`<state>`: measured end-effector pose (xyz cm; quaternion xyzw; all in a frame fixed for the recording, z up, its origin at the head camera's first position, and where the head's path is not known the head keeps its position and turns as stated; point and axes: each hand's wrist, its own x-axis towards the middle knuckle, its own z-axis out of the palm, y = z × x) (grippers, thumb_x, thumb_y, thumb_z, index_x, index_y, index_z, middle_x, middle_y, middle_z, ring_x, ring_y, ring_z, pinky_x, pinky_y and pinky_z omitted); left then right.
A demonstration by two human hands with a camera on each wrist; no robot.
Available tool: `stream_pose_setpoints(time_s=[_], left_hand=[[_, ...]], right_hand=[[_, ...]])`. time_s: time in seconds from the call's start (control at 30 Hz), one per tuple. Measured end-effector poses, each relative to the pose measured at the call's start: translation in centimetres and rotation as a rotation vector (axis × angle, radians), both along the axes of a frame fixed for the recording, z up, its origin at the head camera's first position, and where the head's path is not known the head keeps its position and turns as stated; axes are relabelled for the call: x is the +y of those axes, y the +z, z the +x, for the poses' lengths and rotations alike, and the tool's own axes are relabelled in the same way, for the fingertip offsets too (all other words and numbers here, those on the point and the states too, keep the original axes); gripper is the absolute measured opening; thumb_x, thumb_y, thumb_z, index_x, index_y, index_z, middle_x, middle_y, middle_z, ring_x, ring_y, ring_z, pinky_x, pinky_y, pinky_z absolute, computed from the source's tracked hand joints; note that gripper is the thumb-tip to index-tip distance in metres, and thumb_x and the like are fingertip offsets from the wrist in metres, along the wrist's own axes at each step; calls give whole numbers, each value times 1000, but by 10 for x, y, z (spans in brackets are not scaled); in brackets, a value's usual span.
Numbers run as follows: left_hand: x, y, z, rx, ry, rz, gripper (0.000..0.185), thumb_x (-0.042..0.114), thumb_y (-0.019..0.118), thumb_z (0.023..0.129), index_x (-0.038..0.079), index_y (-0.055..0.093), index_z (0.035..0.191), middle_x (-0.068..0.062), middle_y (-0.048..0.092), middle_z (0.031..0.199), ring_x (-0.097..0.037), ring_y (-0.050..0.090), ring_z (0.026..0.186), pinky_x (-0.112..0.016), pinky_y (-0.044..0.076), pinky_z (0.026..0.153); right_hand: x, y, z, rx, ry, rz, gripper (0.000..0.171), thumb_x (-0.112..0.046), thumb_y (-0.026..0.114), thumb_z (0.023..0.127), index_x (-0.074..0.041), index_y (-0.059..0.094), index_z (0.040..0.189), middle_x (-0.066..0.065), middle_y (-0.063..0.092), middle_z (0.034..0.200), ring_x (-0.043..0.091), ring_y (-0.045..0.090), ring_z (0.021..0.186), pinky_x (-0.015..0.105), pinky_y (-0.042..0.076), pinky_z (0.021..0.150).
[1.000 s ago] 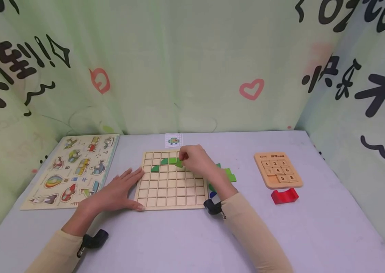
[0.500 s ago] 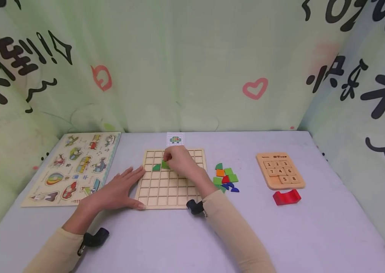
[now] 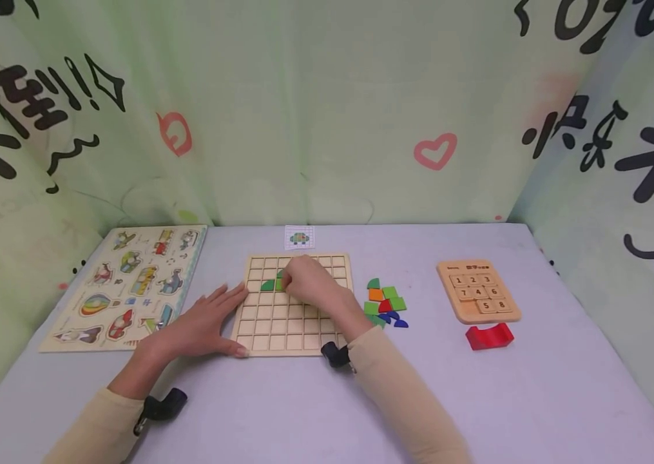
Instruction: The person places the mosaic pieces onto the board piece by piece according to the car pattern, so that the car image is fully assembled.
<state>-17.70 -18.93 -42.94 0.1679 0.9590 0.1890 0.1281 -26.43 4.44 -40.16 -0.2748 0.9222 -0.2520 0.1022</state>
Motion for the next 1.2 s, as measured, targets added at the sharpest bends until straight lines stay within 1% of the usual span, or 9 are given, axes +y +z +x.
stream_pose_setpoints(time_s=[0.13, 0.27, 0.47, 0.57, 0.73, 0.8, 0.97, 1.1, 1.2], left_hand=[[1, -2, 0, 6, -8, -4, 120, 70, 76, 69, 13, 21, 159, -3, 18, 168, -38, 11, 155, -64, 14, 122], [2, -1, 0, 12, -4, 2, 120, 69, 77, 68, 11, 23, 159, -4, 19, 168, -39, 12, 155, -65, 15, 122], [2, 0, 2, 9, 4, 2, 119, 67, 78, 69, 10, 23, 159, -5, 19, 168, -40, 12, 155, -65, 15, 122], [1, 0, 3, 12, 9, -7, 119, 67, 78, 69, 10, 23, 159, -5, 19, 168, -40, 12, 155, -65, 15, 122], [0, 1, 4, 19, 7, 6, 119, 65, 79, 69, 9, 23, 158, -6, 20, 167, -41, 13, 154, -66, 15, 122], [0, 1, 4, 21, 5, 6, 119, 65, 79, 69, 10, 24, 158, -6, 21, 167, -41, 13, 154, -66, 16, 121], [0, 1, 4, 24, 2, -3, 119, 66, 79, 69, 10, 23, 159, -5, 21, 167, -41, 14, 154, -66, 16, 121], [1, 1, 3, 22, -1, -4, 119, 66, 79, 69, 10, 23, 159, -5, 20, 167, -41, 13, 154, -66, 16, 122], [2, 1, 2, 23, -4, -11, 119, 66, 78, 69, 10, 23, 159, -5, 20, 167, -41, 13, 154, -65, 16, 122]], right_hand=[[17, 6, 3, -28, 2, 7, 24, 3, 60, 86, -6, 79, 99, 5, 77, 101, 17, 66, 91, 31, 57, 80], [39, 9, 3, -24, -29, 9, 23, 0, 60, 89, -5, 77, 104, 7, 75, 105, 18, 65, 92, 34, 57, 82], [73, 12, 3, -28, -107, 28, 19, -2, 62, 90, -6, 75, 103, 7, 73, 100, 20, 62, 89, 36, 55, 83], [89, 12, 4, -27, -120, 53, 18, -2, 62, 89, -6, 75, 101, 7, 72, 98, 20, 59, 85, 34, 55, 79], [112, 14, 7, -49, -168, 120, 13, -1, 65, 87, -6, 74, 96, 8, 70, 95, 21, 57, 80, 32, 54, 73], [119, 15, 7, -57, -194, 158, 13, 0, 67, 86, -6, 73, 95, 9, 70, 94, 21, 57, 80, 34, 55, 75], [129, 15, 8, -60, -215, 237, 22, 7, 63, 84, -5, 73, 99, 11, 70, 99, 23, 57, 85, 42, 57, 85], [131, 14, 8, -60, -216, 257, 24, 8, 63, 83, -4, 73, 100, 11, 70, 99, 24, 57, 85, 42, 57, 85], [132, 13, 8, -81, -224, 254, 24, 8, 63, 83, -3, 72, 103, 12, 69, 100, 24, 57, 85, 41, 57, 84]])
